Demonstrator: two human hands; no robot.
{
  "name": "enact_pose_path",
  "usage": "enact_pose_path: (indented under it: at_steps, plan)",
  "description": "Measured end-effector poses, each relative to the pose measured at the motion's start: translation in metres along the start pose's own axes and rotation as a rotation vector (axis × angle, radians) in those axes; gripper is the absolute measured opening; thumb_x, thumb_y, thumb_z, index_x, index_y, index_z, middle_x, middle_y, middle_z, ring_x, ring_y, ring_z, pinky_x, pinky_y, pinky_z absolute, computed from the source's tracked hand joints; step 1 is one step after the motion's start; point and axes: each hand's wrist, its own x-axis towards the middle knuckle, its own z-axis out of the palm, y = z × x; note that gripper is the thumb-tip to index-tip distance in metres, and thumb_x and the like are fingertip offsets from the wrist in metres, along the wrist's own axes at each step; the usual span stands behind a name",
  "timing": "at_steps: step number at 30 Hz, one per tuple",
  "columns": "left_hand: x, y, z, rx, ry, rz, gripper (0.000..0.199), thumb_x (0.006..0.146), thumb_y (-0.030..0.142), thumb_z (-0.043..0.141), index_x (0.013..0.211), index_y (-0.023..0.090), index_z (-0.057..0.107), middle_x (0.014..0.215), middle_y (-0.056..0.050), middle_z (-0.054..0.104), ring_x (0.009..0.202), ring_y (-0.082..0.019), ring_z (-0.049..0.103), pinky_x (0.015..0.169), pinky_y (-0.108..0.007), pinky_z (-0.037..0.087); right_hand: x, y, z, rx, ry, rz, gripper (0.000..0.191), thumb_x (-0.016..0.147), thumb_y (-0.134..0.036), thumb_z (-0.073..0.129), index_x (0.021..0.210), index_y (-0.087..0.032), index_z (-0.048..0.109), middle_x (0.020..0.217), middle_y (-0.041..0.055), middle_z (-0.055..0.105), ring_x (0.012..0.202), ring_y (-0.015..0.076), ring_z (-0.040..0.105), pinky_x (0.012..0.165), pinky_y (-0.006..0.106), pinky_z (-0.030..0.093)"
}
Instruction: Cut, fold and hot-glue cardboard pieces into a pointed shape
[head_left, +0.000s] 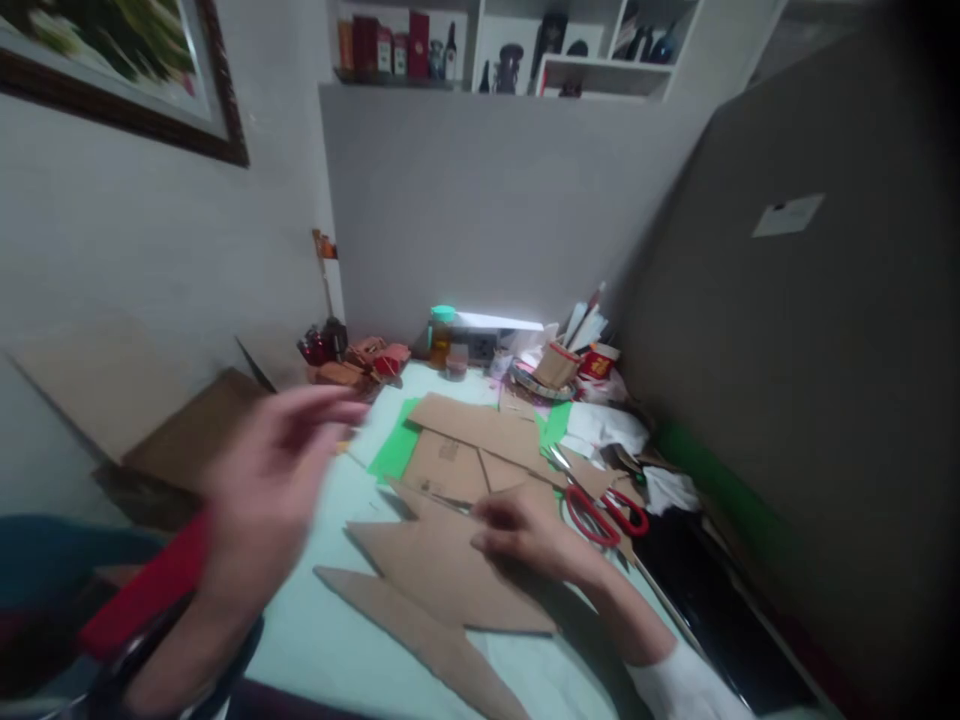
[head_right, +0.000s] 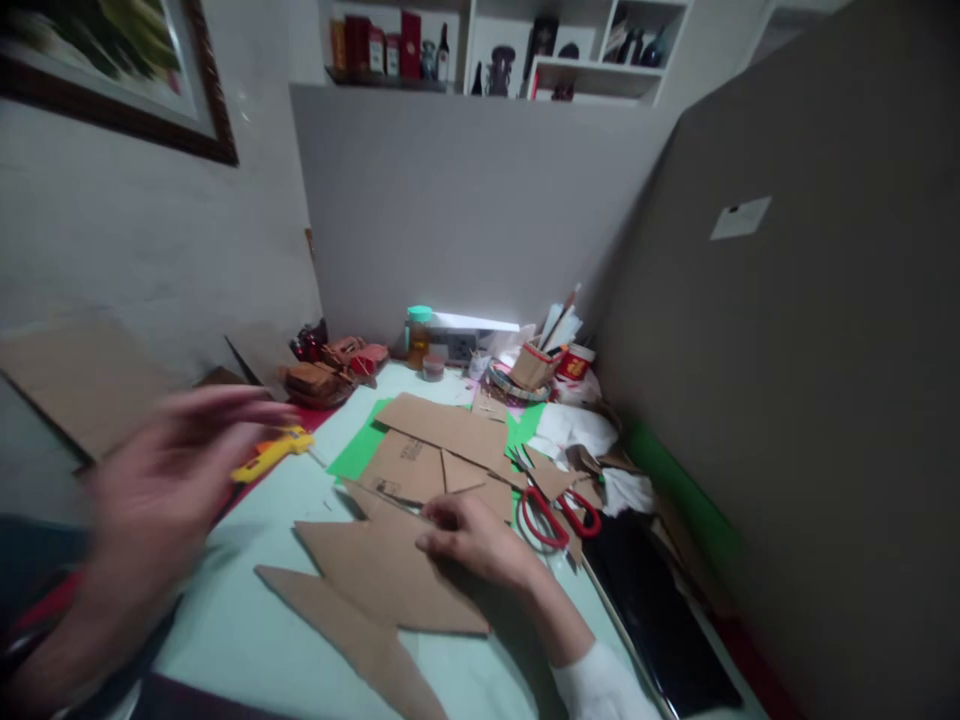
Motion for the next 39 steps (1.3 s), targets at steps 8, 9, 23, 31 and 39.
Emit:
enact_pose_path:
  at_steps: [8, 9, 23, 31, 39]
  plan:
    - [0.033, -0.053, 0.081, 0.354, -1.003, 0.144, 0.020, 0.093, 0.033, 0.064, 0.105, 0.017, 0.066, 0.104, -0.005, 0.066, 0.098, -0.023, 0.063, 0.088, -0.046, 0.052, 0.001, 0.005, -0.001, 0.010, -0.027, -0.026, 0.018, 0.097, -0.032, 0.066, 0.099, -0.015, 0.066, 0.087, -0.0001, 0.066, 0.076, 0.0156, 0.065, 0.072, 0.033, 0.056]
    - [0.037, -0.053, 0.081, 0.389, -1.060, 0.139, 0.021, 0.093, 0.034, 0.064, 0.105, 0.017, 0.065, 0.103, -0.005, 0.066, 0.096, -0.023, 0.063, 0.086, -0.044, 0.053, 0.000, 0.004, -0.002, 0.016, -0.031, -0.027, 0.017, 0.096, -0.031, 0.067, 0.098, -0.015, 0.066, 0.084, -0.0010, 0.065, 0.074, 0.0151, 0.064, 0.071, 0.032, 0.055]
    - [0.065, -0.048, 0.092, 0.376, -1.431, -0.086, 0.013, 0.083, 0.029, 0.058, 0.092, 0.020, 0.057, 0.090, -0.001, 0.061, 0.089, -0.024, 0.059, 0.073, -0.031, 0.043, -0.002, -0.002, -0.016, -0.052, -0.094, 0.066, 0.010, 0.086, -0.024, 0.072, 0.087, -0.014, 0.070, 0.075, -0.0007, 0.065, 0.068, 0.0130, 0.055, 0.059, 0.024, 0.035]
    - [0.061, -0.044, 0.094, 0.339, -1.435, -0.128, 0.014, 0.083, 0.035, 0.060, 0.085, 0.021, 0.056, 0.083, 0.001, 0.061, 0.081, -0.021, 0.058, 0.069, -0.028, 0.041, -0.001, -0.009, -0.011, -0.143, -0.061, 0.114, 0.010, 0.082, -0.023, 0.069, 0.077, -0.016, 0.065, 0.069, -0.0011, 0.062, 0.061, 0.0118, 0.051, 0.057, 0.025, 0.032]
    - [0.052, -0.042, 0.094, 0.376, -1.376, -0.070, 0.008, 0.083, 0.026, 0.064, 0.089, 0.022, 0.060, 0.088, 0.000, 0.064, 0.085, -0.021, 0.061, 0.071, -0.028, 0.043, -0.002, -0.014, -0.006, -0.239, -0.088, 0.136, 0.008, 0.085, -0.025, 0.065, 0.080, -0.019, 0.065, 0.072, 0.0015, 0.068, 0.059, 0.0141, 0.056, 0.054, 0.026, 0.033]
